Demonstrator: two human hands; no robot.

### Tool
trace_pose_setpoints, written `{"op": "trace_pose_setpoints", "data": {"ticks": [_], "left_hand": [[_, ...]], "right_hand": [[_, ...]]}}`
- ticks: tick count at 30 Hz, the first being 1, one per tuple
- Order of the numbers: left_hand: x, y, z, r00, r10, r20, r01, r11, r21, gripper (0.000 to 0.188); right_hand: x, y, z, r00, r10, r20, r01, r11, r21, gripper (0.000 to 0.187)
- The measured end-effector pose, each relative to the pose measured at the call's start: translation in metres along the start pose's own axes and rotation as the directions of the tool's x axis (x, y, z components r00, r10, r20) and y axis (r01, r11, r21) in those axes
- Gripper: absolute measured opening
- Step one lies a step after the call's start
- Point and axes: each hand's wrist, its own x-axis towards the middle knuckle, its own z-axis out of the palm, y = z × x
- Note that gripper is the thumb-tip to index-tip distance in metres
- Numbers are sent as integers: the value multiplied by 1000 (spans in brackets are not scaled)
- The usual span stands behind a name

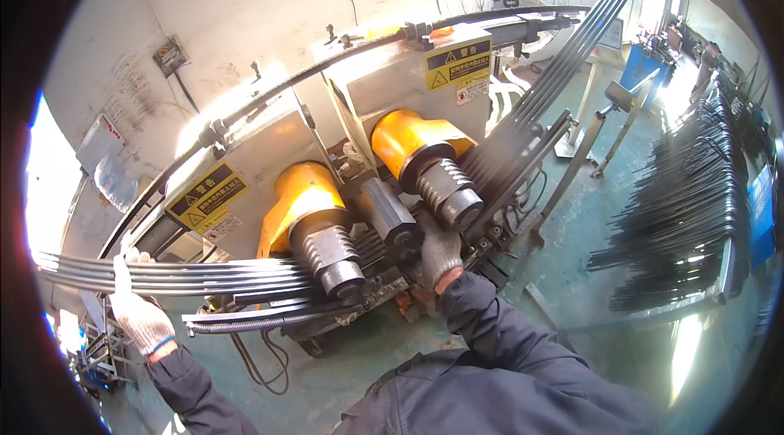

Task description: The person repeatedly picks up bundles of long metal rods from a floor stack, feeds them into a yellow and white bending machine, and removes the bent rods to place them in a vertical rack. The cycle of loading, bending, and stacking is repeated throughout the clip.

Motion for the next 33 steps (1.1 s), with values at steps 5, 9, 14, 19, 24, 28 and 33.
{"op": "trace_pose_setpoints", "data": {"ticks": [5,9,14,19,24,28,33], "left_hand": [[-12,25,72,978,131,161,-130,991,-13,45],[-23,46,116,942,151,301,-145,989,-41,40],[-51,67,174,836,265,480,-313,949,22,24],[-64,82,228,758,253,602,-436,882,178,23],[-65,84,231,793,130,595,-343,903,260,26],[-63,80,226,763,244,598,-494,817,297,27],[-62,80,227,771,184,609,-450,835,318,25]], "right_hand": [[14,-4,-1,991,50,128,-49,999,-14,31],[26,17,-12,981,5,194,-19,997,68,32],[31,28,-22,916,-165,365,274,923,-270,37],[26,-2,-21,727,-443,524,682,554,-478,50],[21,-12,-30,691,-235,684,723,246,-646,59],[24,7,-24,800,-159,578,549,584,-598,58],[33,10,-8,838,-136,528,464,688,-558,57]]}}
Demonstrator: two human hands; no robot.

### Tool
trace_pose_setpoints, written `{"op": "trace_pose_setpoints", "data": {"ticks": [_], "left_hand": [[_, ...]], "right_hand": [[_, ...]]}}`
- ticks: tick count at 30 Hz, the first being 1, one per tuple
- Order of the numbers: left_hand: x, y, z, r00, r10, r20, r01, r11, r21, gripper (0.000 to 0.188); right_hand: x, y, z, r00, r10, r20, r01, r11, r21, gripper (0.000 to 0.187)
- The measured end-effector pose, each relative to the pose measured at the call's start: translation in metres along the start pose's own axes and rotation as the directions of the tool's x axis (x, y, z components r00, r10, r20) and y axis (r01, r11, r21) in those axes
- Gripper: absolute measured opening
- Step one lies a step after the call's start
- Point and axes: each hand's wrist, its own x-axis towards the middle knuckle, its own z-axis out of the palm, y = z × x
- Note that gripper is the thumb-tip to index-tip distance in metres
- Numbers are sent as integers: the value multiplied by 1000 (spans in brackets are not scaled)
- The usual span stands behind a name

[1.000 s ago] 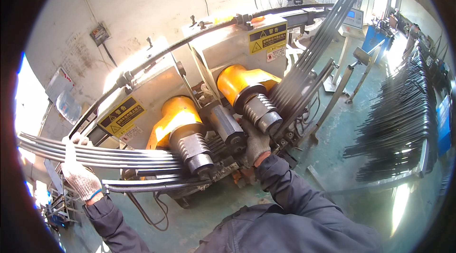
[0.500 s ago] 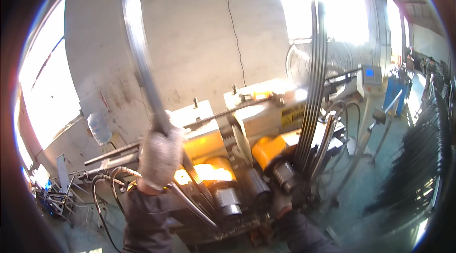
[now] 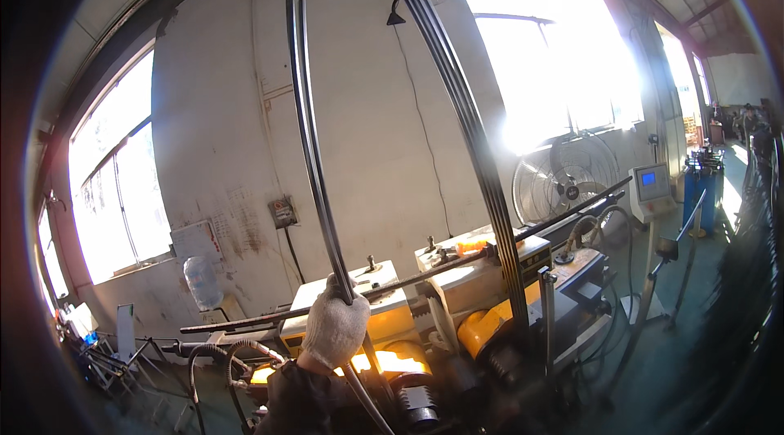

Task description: The person repeatedly picks up bundles of long metal rods from a floor stack, feeds them into a yellow and white bending machine, and removes the bent rods to place them in a vertical rack. The cycle of loading, bending, and stacking is repeated throughout the clip.

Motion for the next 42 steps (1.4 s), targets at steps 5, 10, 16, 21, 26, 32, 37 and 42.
{"op": "trace_pose_setpoints", "data": {"ticks": [5,10,16,21,26,32,37,42], "left_hand": [[-3,0,0,1000,-14,-23,15,1000,23,24],[0,-8,3,998,32,-54,-31,999,18,23],[1,-14,4,997,51,-62,-47,998,50,27],[-2,-9,2,998,34,-45,-35,999,-21,28],[-4,-4,2,999,19,-27,-20,999,-42,30],[-4,-5,0,998,58,-15,-58,998,-9,27],[-3,-6,-8,997,-57,-60,53,997,-64,27],[-10,8,-17,993,-33,-112,17,990,-139,26]], "right_hand": [[10,-12,3,1000,20,-5,-20,998,59,55],[17,-15,7,1000,28,-5,-27,995,99,54],[24,-16,9,999,34,-4,-33,991,133,53],[27,-18,13,999,36,1,-35,986,160,52],[31,-18,16,999,32,1,-32,983,183,51],[41,-22,23,1000,26,-15,-23,975,219,50],[45,-18,27,1000,19,-20,-13,971,239,49],[41,-7,27,1000,21,-17,-16,971,240,48]]}}
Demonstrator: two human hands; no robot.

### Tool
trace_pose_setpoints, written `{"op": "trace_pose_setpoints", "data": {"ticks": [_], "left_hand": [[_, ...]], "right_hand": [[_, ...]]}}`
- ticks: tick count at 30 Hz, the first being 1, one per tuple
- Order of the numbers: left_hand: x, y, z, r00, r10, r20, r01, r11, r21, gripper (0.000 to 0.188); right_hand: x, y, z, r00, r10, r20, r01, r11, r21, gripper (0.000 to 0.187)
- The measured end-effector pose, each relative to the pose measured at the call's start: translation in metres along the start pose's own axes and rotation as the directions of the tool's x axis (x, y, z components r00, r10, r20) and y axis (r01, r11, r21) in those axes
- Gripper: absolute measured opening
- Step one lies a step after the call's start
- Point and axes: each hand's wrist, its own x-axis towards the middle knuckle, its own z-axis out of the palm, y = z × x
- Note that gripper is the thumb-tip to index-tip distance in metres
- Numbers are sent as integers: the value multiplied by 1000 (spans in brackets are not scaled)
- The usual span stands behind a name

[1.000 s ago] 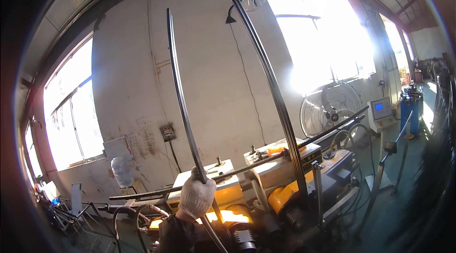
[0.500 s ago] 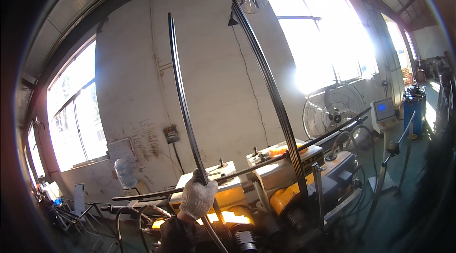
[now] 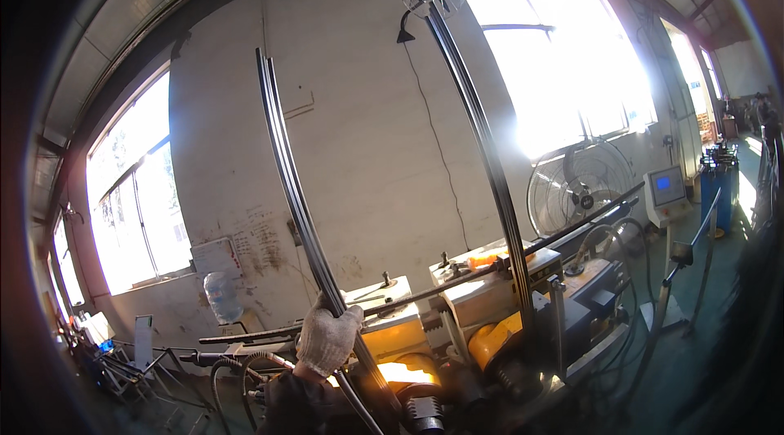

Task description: The person repeatedly picks up bundles of long metal rods from a floor stack, feeds them into a yellow and white bending machine, and removes the bent rods to place them in a vertical rack. The cycle of loading, bending, and stacking is repeated throughout the clip.

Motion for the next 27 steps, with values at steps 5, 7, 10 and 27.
{"op": "trace_pose_setpoints", "data": {"ticks": [5,7,10,27], "left_hand": [[-7,23,-21,982,-83,168,56,985,164,27],[-9,29,-27,969,-103,226,80,991,106,27],[-9,33,-25,963,-133,234,129,991,35,22],[-2,27,-16,951,-193,241,99,930,354,21]], "right_hand": [[-5,15,-3,1000,4,-6,-4,1000,-8,47],[-8,24,-4,1000,6,-8,-7,1000,-14,47],[-16,47,-9,1000,5,-23,-5,1000,-8,47],[-69,59,-47,963,-270,15,230,785,-575,32]]}}
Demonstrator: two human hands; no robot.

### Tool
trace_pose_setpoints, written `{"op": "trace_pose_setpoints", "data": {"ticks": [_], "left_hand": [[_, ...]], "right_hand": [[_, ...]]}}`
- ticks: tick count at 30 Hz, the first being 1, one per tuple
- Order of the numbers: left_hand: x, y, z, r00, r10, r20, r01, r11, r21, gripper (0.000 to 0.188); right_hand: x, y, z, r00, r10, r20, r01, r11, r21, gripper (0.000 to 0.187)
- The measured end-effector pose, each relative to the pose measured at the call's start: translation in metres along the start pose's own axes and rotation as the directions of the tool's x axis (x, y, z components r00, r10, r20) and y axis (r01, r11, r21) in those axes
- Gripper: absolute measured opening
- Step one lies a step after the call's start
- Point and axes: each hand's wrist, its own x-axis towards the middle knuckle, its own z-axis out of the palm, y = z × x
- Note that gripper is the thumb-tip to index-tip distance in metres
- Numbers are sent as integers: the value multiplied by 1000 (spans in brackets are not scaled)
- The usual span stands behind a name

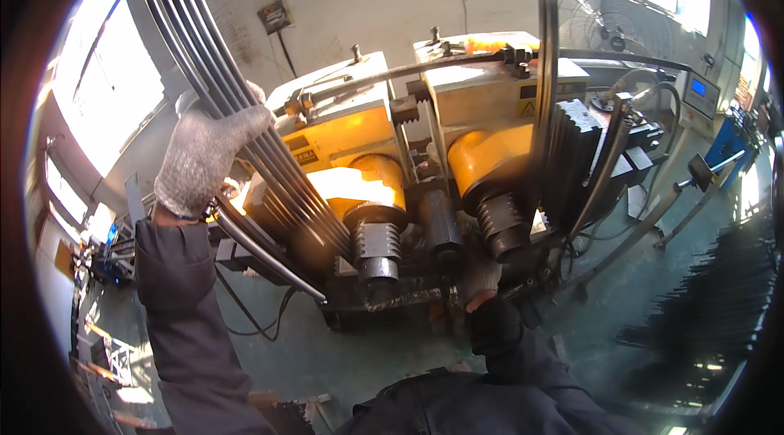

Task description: The person repeatedly picks up bundles of long metal rods from a floor stack, feeds them into a yellow and white bending machine, and removes the bent rods to place them in a vertical rack. The cycle of loading, bending, and stacking is repeated throughout the clip.

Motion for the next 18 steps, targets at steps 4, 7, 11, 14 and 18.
{"op": "trace_pose_setpoints", "data": {"ticks": [4,7,11,14,18], "left_hand": [[-1,0,3,1000,-9,-24,8,1000,-14,18],[-2,-4,3,999,18,-28,-17,1000,11,18],[-4,-7,0,1000,10,-29,-8,996,85,21],[-4,-6,-1,984,175,34,-167,834,526,22],[-20,-5,-2,678,691,251,-641,390,661,29]], "right_hand": [[8,-11,-8,874,423,240,-461,560,688,30],[11,-20,-11,777,480,407,-612,428,665,30],[12,-33,-17,846,457,274,-479,428,766,29],[12,-31,-23,851,448,272,-491,498,715,35],[4,-6,-34,948,28,316,-11,998,-54,47]]}}
